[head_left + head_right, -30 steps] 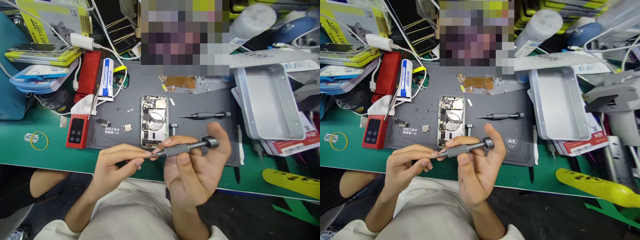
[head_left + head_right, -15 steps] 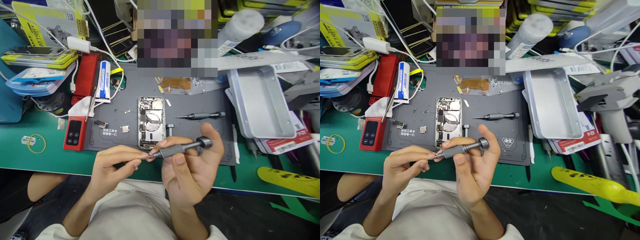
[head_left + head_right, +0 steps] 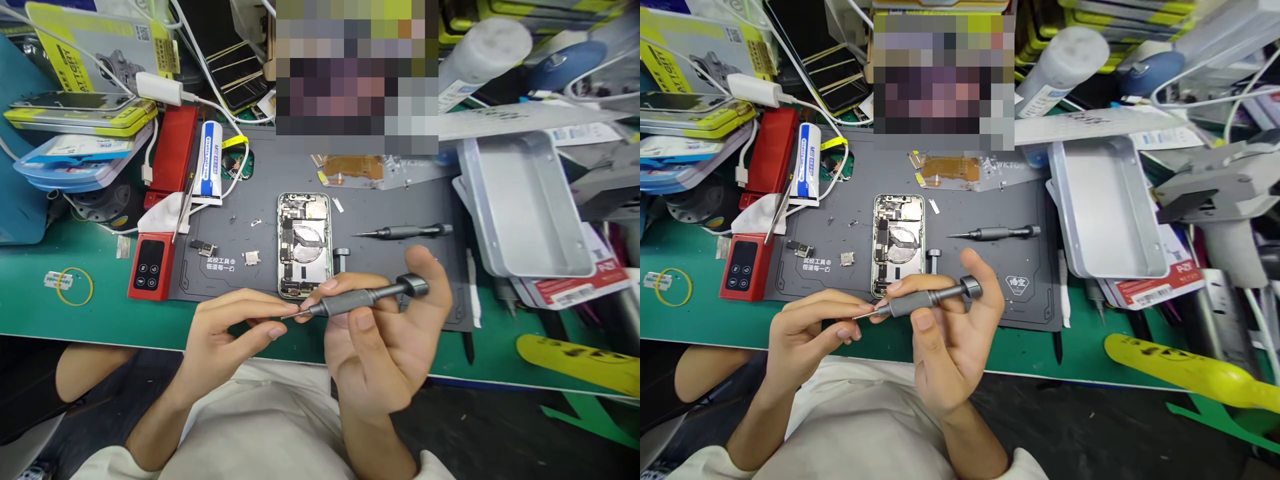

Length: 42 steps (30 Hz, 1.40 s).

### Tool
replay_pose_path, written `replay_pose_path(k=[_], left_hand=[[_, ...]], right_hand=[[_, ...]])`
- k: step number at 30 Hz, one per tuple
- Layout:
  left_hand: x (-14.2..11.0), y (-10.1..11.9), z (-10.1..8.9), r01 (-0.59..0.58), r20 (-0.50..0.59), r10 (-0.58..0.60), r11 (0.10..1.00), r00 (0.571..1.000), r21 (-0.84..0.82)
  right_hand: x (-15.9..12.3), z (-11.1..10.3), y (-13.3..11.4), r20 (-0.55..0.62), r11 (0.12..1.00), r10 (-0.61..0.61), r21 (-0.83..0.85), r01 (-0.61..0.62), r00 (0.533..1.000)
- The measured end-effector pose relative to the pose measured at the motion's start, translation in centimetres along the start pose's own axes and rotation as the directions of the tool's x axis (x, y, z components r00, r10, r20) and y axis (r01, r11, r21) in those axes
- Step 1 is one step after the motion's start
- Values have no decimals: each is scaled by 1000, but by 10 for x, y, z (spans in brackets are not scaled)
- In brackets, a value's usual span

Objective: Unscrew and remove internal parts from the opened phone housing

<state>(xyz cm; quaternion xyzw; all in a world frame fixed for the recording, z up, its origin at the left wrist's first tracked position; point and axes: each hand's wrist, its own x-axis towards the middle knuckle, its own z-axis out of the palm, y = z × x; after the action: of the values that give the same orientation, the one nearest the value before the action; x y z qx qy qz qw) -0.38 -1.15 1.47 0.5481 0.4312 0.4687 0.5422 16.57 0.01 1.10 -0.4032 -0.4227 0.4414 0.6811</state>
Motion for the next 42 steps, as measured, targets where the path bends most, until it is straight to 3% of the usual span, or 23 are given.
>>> replay_pose_path(k=[7,25,42], left_hand=[[0,-2,0,29,-10,-30,998,1000,-58],[-1,-4,-1,-37,-20,37,999,999,1],[1,-2,0,-29,-42,30,999,999,23]], right_hand=[[-1,0,0,15,1000,2,9,-2,1000],[0,0,2,8,1000,-14,-11,14,1000],[0,2,2,-7,999,-29,-27,29,1000]])
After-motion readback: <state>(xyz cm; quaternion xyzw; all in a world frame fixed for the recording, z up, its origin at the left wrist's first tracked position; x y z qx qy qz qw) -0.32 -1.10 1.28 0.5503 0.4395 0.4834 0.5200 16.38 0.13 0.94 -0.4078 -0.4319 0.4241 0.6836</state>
